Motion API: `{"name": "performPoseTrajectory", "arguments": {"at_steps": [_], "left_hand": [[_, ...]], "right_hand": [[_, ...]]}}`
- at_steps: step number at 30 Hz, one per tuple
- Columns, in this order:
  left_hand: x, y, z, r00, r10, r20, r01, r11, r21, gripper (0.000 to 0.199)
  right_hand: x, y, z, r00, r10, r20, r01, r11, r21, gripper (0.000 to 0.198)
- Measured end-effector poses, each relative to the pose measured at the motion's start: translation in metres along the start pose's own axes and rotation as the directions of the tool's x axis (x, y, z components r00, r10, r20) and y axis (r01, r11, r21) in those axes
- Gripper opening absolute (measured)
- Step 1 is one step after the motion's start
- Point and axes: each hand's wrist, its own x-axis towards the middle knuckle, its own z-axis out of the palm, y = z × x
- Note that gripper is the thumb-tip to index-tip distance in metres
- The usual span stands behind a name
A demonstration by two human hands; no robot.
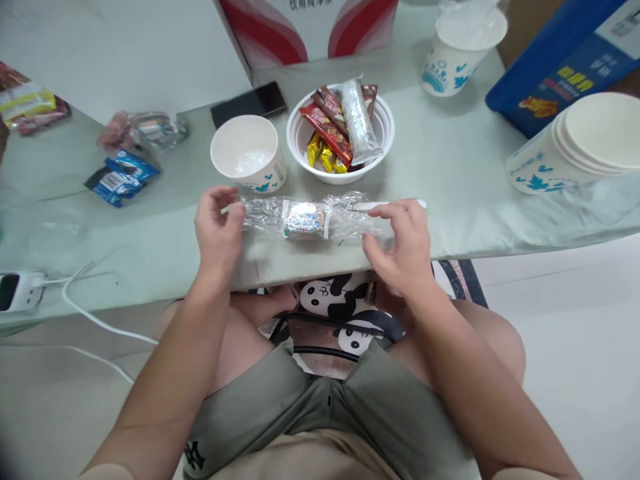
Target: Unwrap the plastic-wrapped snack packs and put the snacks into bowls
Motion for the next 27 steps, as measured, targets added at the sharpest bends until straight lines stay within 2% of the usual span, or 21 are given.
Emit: {"name": "performPoseTrajectory", "arguments": {"at_steps": [2, 4, 6, 8, 10, 13, 16, 18, 20, 22, 24, 27], "left_hand": [[-0.001, 0.001, 0.005, 0.992, 0.056, 0.114, -0.061, 0.997, 0.041, 0.044], [-0.001, 0.004, 0.009, 0.986, 0.028, 0.167, -0.041, 0.997, 0.071, 0.048], [-0.001, 0.009, 0.010, 0.983, -0.005, 0.185, -0.015, 0.994, 0.104, 0.035], [-0.001, 0.015, 0.009, 0.979, 0.027, 0.204, -0.053, 0.991, 0.124, 0.017], [-0.001, 0.019, 0.007, 0.972, 0.125, 0.198, -0.150, 0.982, 0.115, 0.011], [0.000, 0.019, 0.007, 0.956, 0.270, 0.114, -0.281, 0.956, 0.088, 0.012], [-0.001, 0.019, 0.007, 0.947, 0.314, 0.067, -0.318, 0.946, 0.069, 0.016], [-0.002, 0.022, 0.006, 0.928, 0.341, 0.154, -0.352, 0.935, 0.053, 0.019], [-0.005, 0.025, 0.005, 0.864, 0.384, 0.327, -0.419, 0.907, 0.044, 0.026], [-0.009, 0.027, 0.005, 0.793, 0.398, 0.460, -0.474, 0.879, 0.056, 0.030], [-0.013, 0.026, 0.005, 0.770, 0.403, 0.494, -0.504, 0.860, 0.083, 0.023], [-0.018, 0.023, 0.006, 0.758, 0.473, 0.449, -0.572, 0.813, 0.110, 0.018]], "right_hand": [[0.005, -0.010, 0.006, 0.997, -0.081, 0.006, 0.081, 0.996, 0.038, 0.032], [0.012, -0.016, 0.018, 0.992, -0.124, 0.038, 0.122, 0.991, 0.059, 0.038], [0.019, -0.019, 0.030, 0.989, -0.115, 0.093, 0.108, 0.991, 0.076, 0.032], [0.024, -0.020, 0.039, 0.989, -0.091, 0.114, 0.080, 0.992, 0.095, 0.018], [0.027, -0.021, 0.042, 0.994, -0.094, 0.058, 0.087, 0.989, 0.118, 0.013], [0.028, -0.023, 0.037, 0.985, -0.139, -0.105, 0.152, 0.980, 0.130, 0.012], [0.025, -0.027, 0.027, 0.947, -0.257, -0.192, 0.280, 0.955, 0.100, 0.012], [0.019, -0.029, 0.022, 0.918, -0.371, -0.140, 0.383, 0.921, 0.069, 0.012], [0.010, -0.031, 0.019, 0.887, -0.461, -0.031, 0.462, 0.885, 0.052, 0.011], [0.000, -0.031, 0.018, 0.866, -0.494, 0.080, 0.491, 0.870, 0.049, 0.010], [-0.010, -0.029, 0.017, 0.860, -0.479, 0.175, 0.479, 0.876, 0.046, 0.009], [-0.020, -0.026, 0.015, 0.879, -0.376, 0.293, 0.387, 0.922, 0.021, 0.018]]}}
